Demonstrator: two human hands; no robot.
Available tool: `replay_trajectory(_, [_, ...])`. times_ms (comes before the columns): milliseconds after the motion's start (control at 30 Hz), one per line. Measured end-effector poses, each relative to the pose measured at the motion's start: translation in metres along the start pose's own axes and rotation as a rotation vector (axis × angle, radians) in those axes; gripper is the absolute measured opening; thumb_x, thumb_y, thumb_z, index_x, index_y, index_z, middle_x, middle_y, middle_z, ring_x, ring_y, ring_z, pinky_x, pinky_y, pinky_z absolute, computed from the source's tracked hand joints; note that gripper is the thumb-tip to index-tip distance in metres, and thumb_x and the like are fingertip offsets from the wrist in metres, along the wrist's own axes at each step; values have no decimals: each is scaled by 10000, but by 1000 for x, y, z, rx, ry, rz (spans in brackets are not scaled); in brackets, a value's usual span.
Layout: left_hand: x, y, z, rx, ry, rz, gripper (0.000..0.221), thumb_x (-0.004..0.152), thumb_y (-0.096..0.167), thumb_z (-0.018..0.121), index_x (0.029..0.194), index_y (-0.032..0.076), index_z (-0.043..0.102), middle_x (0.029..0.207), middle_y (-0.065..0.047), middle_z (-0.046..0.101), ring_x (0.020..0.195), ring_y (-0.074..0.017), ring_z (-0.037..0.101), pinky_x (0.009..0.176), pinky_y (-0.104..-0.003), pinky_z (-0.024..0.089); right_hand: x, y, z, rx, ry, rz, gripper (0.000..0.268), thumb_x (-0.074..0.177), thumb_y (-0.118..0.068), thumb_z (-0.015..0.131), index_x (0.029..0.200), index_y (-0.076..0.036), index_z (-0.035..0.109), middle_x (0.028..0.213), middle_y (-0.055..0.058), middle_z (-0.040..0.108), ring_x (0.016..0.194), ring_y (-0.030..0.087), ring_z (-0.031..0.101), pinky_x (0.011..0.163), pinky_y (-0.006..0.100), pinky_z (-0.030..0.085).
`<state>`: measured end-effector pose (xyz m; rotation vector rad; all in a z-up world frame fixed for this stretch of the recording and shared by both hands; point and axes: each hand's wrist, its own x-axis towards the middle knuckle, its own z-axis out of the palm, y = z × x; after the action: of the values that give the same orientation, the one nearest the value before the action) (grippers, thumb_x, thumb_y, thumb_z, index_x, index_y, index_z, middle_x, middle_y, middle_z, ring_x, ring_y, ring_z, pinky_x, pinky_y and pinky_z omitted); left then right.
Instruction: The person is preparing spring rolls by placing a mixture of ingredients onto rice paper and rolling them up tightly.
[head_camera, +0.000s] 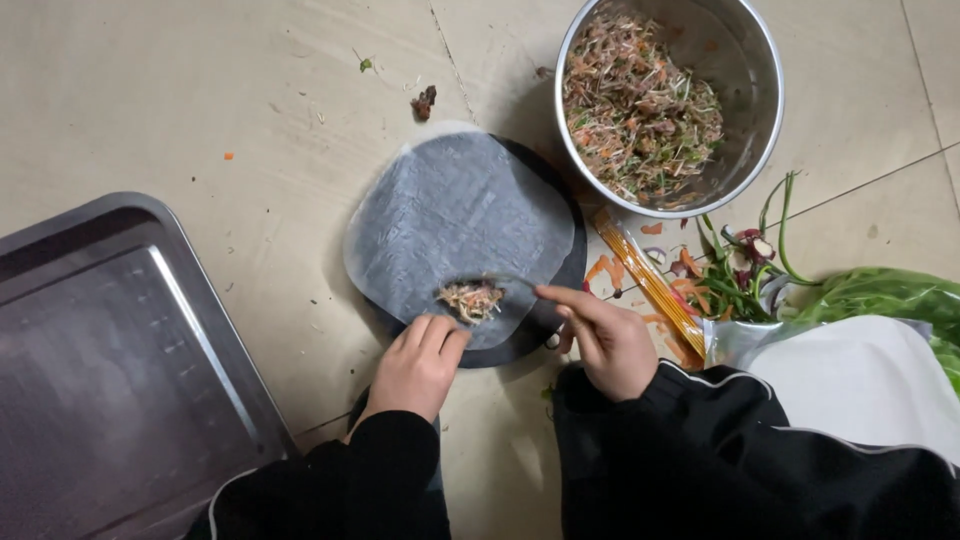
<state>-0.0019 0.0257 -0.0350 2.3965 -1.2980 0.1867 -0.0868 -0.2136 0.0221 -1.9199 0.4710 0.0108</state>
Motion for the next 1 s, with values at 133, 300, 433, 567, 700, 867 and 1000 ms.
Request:
replay_trajectory(133, [-3,3,0,5,-11,-10,96,1059,239,606,1023,161,647,988,-43,534,967,-253,595,917,-371,536,-6,-2,2,-62,-7,-41,292,1032,-103,586,1242,-135,786,1058,81,856,465,193,742,391,260,521])
replay_trajectory(300, [-4,5,-1,16,-22,-18,107,1049,266,616,1025,164,638,979,-43,516,950,-258,578,908,-385,529,-10,-7,1,-129,-13,-93,287,1026,-124,599,1237,-167,789,1073,58,852,480,195,743,411,271,536])
replay_trajectory(433, [-4,6,-3,32,-32,-25,126,1039,292,625,1026,167,629,971,-43,498,932,-262,561,900,-399,523,-11,-12,-1,-191,-18,-149,283,1020,-144,612,1232,-198,792,1088,36,849,494,197,745,432,281,551])
replay_trajectory(567, [-1,8,-4,37,-39,-24,141,1032,309,632,1027,169,623,966,-43,486,921,-265,550,894,-408,518,-9,-15,-6,-236,-15,-181,281,1016,-158,621,1229,-219,795,1098,21,846,504,198,747,445,288,561])
replay_trajectory(700, [2,9,-4,48,-45,-29,166,1021,336,642,1029,172,614,958,-44,468,903,-270,533,886,-422,512,-6,-18,-10,-305,-18,-237,278,1011,-179,634,1224,-251,798,1112,-1,843,518,200,749,465,298,576])
replay_trajectory(867, [7,9,-2,26,-36,-25,203,977,316,660,1130,182,652,912,-40,434,840,-273,502,811,-415,484,-5,-26,-11,-238,39,-239,269,1023,-205,609,1194,-252,812,1042,3,854,478,183,721,469,291,581])
replay_trajectory(1000, [10,5,0,53,-14,-9,194,966,266,682,1132,165,675,895,-54,433,823,-281,498,763,-406,463,6,-34,-12,-224,41,-202,298,1020,-134,611,1242,-208,795,869,52,817,510,247,727,521,345,594])
